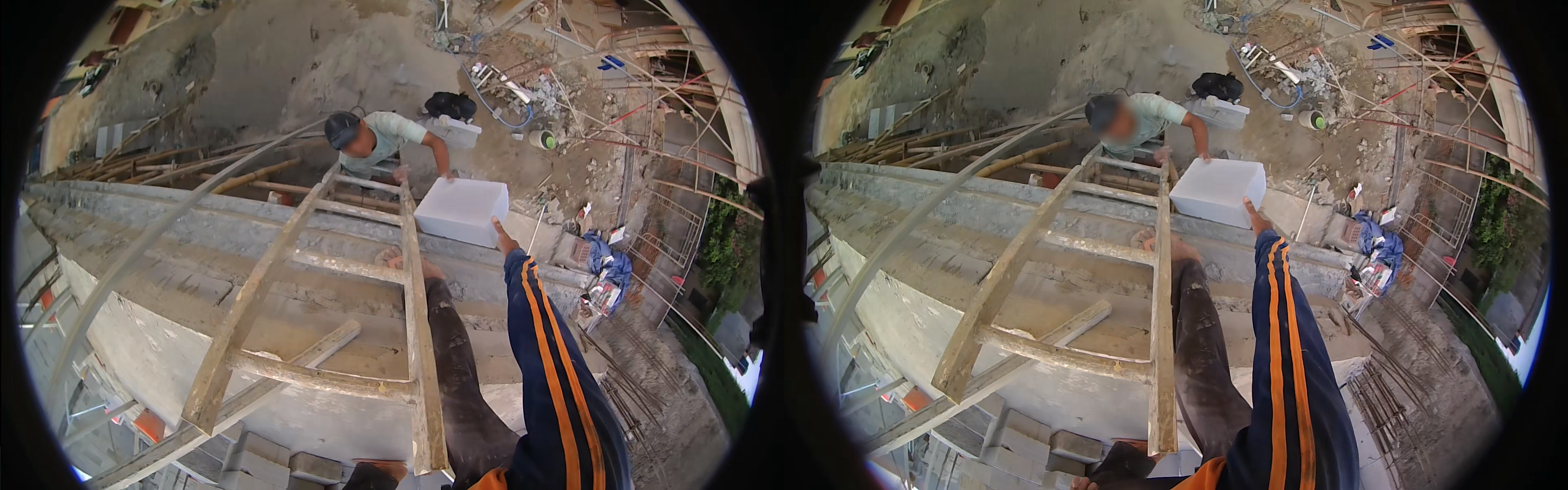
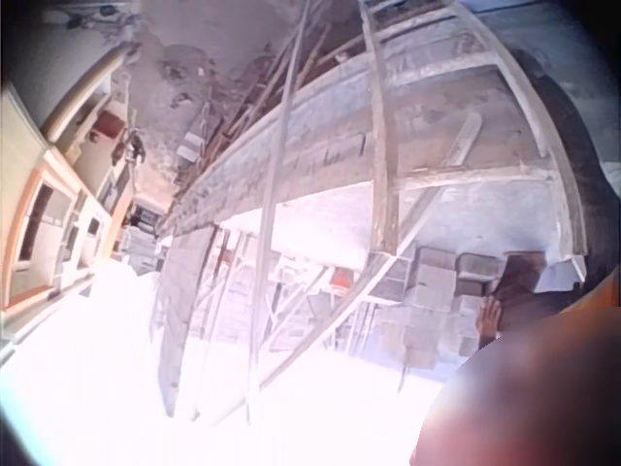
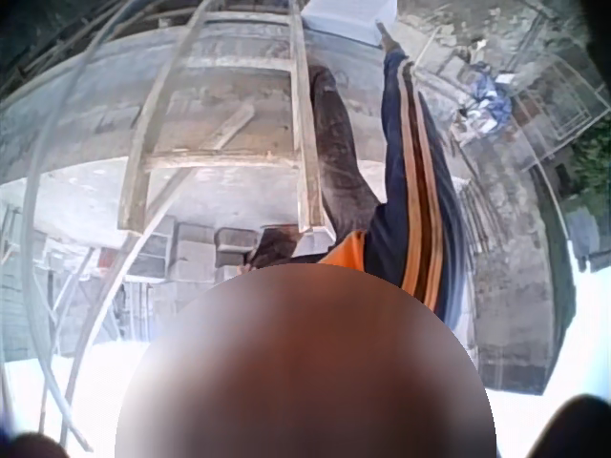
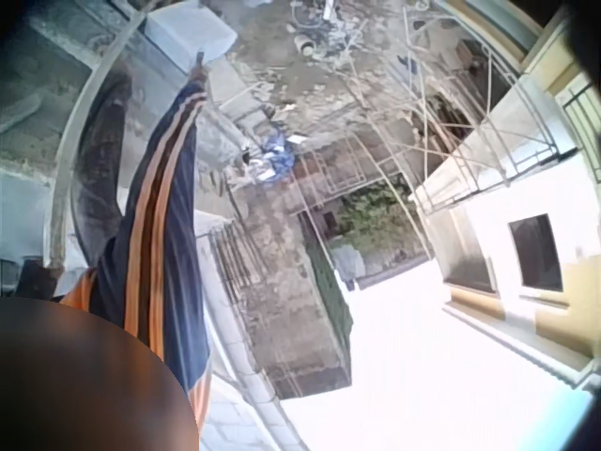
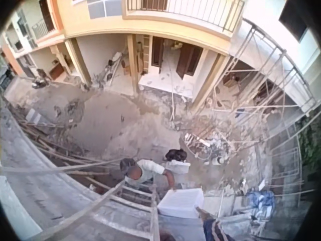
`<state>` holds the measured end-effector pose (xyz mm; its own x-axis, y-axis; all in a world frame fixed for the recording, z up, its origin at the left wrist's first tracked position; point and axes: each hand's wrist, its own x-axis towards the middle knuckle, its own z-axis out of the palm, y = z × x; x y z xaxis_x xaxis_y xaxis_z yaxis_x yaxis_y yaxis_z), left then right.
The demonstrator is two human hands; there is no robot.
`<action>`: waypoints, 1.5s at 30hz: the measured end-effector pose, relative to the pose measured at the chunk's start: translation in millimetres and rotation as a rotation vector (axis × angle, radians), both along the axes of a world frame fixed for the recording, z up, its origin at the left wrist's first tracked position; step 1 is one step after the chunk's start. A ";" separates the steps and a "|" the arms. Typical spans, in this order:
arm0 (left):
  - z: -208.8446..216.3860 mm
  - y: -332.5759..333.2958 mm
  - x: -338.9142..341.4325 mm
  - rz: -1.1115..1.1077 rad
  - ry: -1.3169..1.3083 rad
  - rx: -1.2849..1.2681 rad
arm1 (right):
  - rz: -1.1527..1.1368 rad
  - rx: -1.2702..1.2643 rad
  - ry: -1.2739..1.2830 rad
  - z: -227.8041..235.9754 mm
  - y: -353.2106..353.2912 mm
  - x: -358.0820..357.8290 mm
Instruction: The person repeatedly picks up rectangular concrete blocks from a stack on a rooftop scaffolding and hands them down to a coworker below. The person handles the blocks one at a time, lifting and passing them over the edge of the structure.
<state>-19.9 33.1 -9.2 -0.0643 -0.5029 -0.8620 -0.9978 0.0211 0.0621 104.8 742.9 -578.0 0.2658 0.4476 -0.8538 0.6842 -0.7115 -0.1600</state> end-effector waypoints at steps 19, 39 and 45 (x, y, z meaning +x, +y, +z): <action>-21.7 62.1 13.7 -0.137 0.172 -0.049 | 0.821 0.220 0.248 40.2 58.6 -37.2; -46.4 196.4 33.0 -0.566 0.568 0.278 | 2.954 1.065 0.499 786.1 -63.2 -271.6; -62.7 262.2 4.6 0.535 0.781 0.815 | 2.994 0.986 0.841 880.0 -210.5 -302.8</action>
<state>-15.4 295.2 -72.0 -0.6511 0.0385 -0.7580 -0.5598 -0.6987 0.4454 -197.9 532.4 302.1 -0.5420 -0.8068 -0.2353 -0.8273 0.5615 -0.0197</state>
